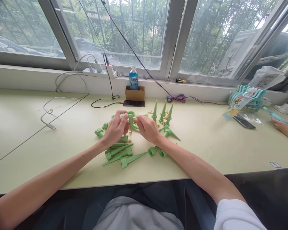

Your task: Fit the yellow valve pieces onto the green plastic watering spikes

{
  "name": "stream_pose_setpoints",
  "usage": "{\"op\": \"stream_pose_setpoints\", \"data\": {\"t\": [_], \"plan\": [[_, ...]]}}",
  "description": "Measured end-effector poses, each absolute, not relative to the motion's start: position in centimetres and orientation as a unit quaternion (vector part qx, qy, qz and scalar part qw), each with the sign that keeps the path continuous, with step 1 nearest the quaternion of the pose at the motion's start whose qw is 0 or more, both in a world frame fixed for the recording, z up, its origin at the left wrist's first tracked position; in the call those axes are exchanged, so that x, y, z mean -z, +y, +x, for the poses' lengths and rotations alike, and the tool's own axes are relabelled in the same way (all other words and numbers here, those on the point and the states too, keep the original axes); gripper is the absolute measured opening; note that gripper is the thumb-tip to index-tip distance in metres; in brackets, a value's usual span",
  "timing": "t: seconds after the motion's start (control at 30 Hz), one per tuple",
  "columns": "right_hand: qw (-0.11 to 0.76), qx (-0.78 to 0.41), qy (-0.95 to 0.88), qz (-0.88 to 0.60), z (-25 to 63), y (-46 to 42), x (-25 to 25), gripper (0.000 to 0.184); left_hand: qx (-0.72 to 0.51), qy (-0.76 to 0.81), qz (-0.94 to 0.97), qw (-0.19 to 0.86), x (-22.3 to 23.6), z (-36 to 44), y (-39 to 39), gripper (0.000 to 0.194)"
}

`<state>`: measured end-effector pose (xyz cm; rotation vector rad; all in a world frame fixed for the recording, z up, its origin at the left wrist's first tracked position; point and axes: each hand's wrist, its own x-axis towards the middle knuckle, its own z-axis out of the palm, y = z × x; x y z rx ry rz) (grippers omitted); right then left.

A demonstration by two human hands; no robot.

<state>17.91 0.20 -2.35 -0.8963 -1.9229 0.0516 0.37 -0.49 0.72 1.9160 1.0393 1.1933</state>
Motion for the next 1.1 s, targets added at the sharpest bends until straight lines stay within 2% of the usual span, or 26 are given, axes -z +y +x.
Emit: {"op": "stream_pose_setpoints", "data": {"t": [0.13, 0.33, 1.1], "plan": [[0.486, -0.007, -0.803, -0.345, 17.91, 0.18, 2.39, 0.025, -0.463, 0.392, 0.689, 0.395, -1.05, 0.36, -0.64, 0.038], [0.467, -0.005, -0.828, -0.310, 17.92, 0.15, 2.45, 0.020, -0.459, 0.389, 0.632, 0.488, -1.49, 0.32, -0.62, 0.037], [0.464, -0.073, -0.810, -0.352, 18.21, 0.33, 2.63, 0.022, -0.436, 0.341, 0.649, 0.522, -1.45, 0.24, -0.54, 0.032]]}}
